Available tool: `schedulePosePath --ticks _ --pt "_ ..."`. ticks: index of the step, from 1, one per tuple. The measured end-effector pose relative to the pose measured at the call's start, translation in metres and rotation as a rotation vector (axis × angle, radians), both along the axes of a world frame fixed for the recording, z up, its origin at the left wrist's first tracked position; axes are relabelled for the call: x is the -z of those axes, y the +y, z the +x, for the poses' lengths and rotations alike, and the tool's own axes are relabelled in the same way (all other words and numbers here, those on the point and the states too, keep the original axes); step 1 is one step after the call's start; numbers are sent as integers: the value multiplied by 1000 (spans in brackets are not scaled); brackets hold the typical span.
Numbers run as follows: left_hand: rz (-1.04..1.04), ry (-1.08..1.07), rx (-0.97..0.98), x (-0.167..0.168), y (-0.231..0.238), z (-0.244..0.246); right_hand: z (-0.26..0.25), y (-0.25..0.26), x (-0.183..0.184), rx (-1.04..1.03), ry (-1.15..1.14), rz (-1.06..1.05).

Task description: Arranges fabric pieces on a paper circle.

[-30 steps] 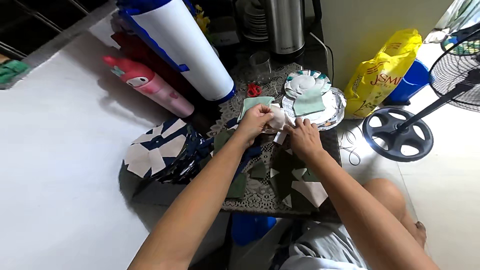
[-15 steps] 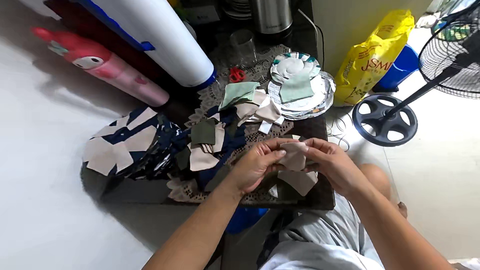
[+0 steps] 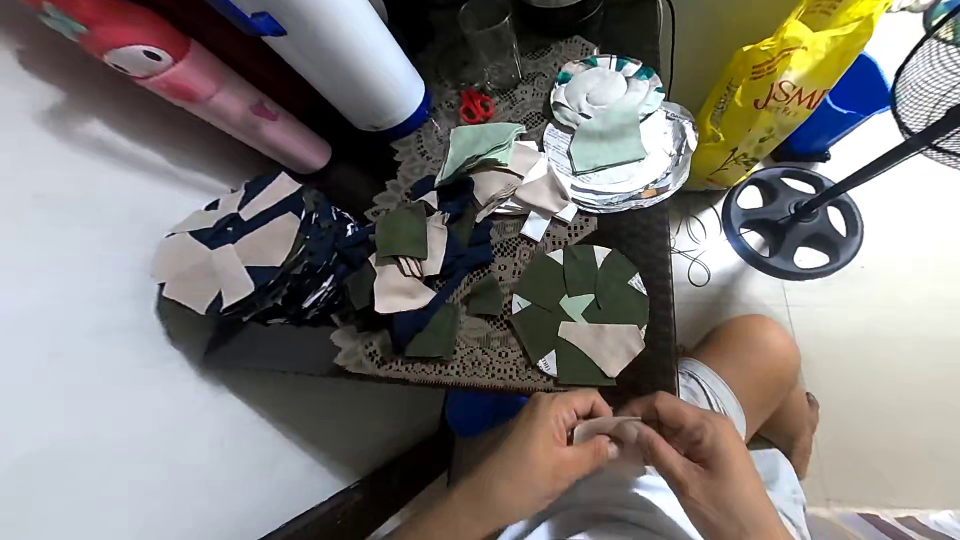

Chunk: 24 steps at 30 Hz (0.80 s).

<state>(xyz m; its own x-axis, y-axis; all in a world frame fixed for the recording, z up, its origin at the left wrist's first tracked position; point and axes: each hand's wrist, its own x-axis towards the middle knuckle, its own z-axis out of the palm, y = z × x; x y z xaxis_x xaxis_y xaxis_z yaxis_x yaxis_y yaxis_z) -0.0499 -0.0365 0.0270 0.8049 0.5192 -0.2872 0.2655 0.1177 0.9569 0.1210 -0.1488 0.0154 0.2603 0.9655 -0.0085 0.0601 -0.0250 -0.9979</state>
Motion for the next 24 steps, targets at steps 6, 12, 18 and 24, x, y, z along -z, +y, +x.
schedulePosePath --ticks 6,12,18,24 --pt "76 -98 -196 9 -10 5 -6 -15 10 36 347 -160" --pt "304 -113 -222 5 6 26 9 6 10 125 74 -100" --pt "670 62 -279 1 51 63 39 54 -1 180 -536 -149" --pt "887 261 -264 10 71 84 53 84 -4 184 -796 -301"
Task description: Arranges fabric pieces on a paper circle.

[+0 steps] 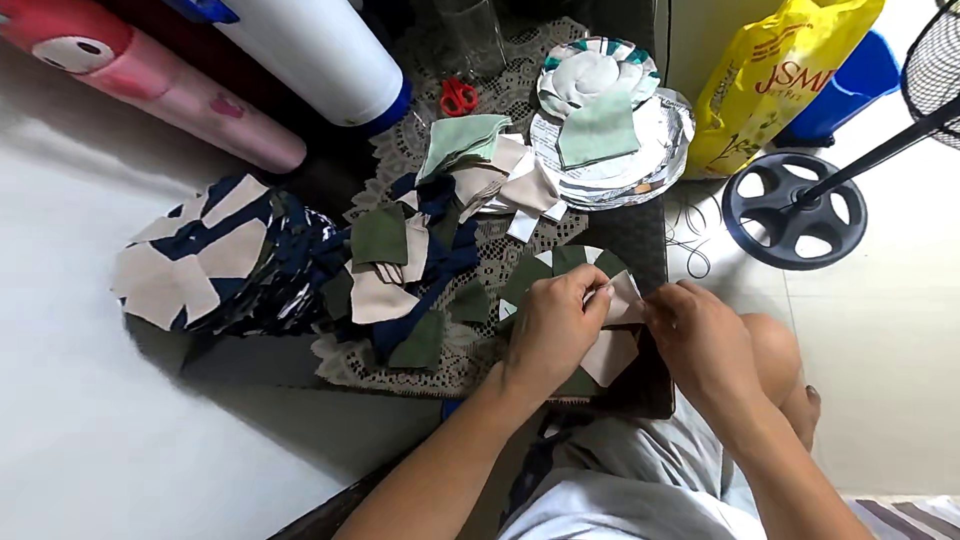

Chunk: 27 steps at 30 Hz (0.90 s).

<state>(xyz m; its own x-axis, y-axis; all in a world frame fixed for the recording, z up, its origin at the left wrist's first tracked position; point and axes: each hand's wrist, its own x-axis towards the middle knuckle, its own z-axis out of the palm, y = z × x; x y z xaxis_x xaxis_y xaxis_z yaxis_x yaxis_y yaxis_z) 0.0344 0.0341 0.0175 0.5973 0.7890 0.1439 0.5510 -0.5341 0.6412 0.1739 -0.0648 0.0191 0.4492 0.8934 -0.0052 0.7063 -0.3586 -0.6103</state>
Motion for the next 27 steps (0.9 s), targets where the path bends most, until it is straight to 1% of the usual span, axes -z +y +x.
schedulePosePath --ticks 6,10,16,27 --pt "136 90 -2 5 9 9 4 8 0 0 -40 -77" --pt "158 113 5 6 12 14 5 8 2 1 -46 -72" --pt "188 117 28 9 14 17 9 10 1 1 22 -82" --pt "189 120 34 13 17 17 10 11 3 -15 -2 -60"
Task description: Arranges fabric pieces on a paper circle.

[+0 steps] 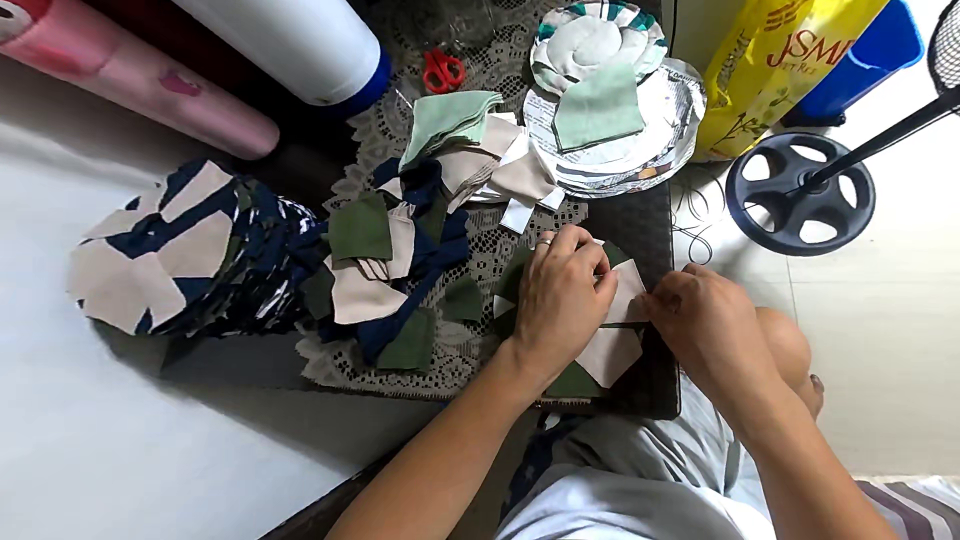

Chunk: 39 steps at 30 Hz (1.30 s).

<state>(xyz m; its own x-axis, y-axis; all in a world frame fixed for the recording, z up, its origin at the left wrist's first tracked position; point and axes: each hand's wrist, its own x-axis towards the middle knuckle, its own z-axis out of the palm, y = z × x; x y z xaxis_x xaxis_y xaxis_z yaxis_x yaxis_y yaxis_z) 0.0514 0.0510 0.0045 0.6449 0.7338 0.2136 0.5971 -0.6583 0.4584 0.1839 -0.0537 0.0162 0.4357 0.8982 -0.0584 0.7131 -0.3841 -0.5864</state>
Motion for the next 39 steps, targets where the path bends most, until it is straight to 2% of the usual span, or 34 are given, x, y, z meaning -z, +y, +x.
schedulePosePath --ticks 11,15,19,25,39 --pt "-26 32 9 -3 3 0 11 -3 -9 -5 57 -65" --pt "-34 46 17 -4 4 1 24 -17 -2 43 37 7" --pt "-51 60 19 -7 5 1 15 -25 3 49 19 113" --pt "-60 64 21 -8 5 1 4 -20 20 -36 -65 326" --pt "-61 94 27 -13 8 4 2 -17 37 -9 -35 355"
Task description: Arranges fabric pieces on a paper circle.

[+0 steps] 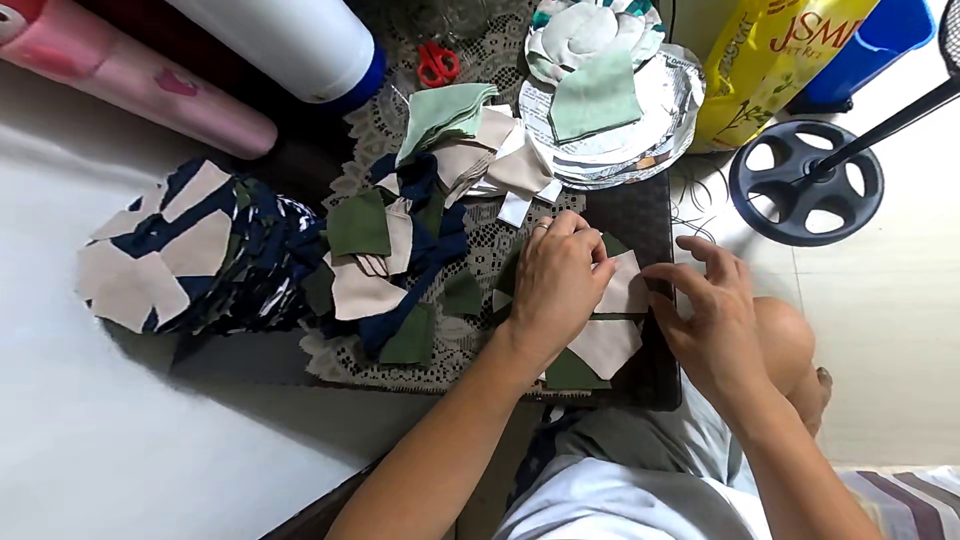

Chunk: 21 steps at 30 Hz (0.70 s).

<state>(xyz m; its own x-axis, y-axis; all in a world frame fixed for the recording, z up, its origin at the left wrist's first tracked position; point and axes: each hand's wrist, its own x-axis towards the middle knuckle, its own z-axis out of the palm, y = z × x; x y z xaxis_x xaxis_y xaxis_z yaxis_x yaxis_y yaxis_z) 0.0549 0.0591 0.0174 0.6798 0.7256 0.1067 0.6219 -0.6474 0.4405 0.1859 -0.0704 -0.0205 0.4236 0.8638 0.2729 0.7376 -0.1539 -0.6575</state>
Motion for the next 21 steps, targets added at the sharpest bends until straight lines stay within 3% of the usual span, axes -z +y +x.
schedulePosePath --ticks 8,12,16,21 --pt "43 -61 -9 3 5 -6 -3 8 -1 -70 -80 -67" --pt "129 -99 -44 1 -1 -17 4 3 -2 -66 158 -15" --pt "119 9 55 7 -20 -17 13 -5 -6 28 404 64" --pt "146 123 171 24 -38 -9 12 -9 0 54 422 91"
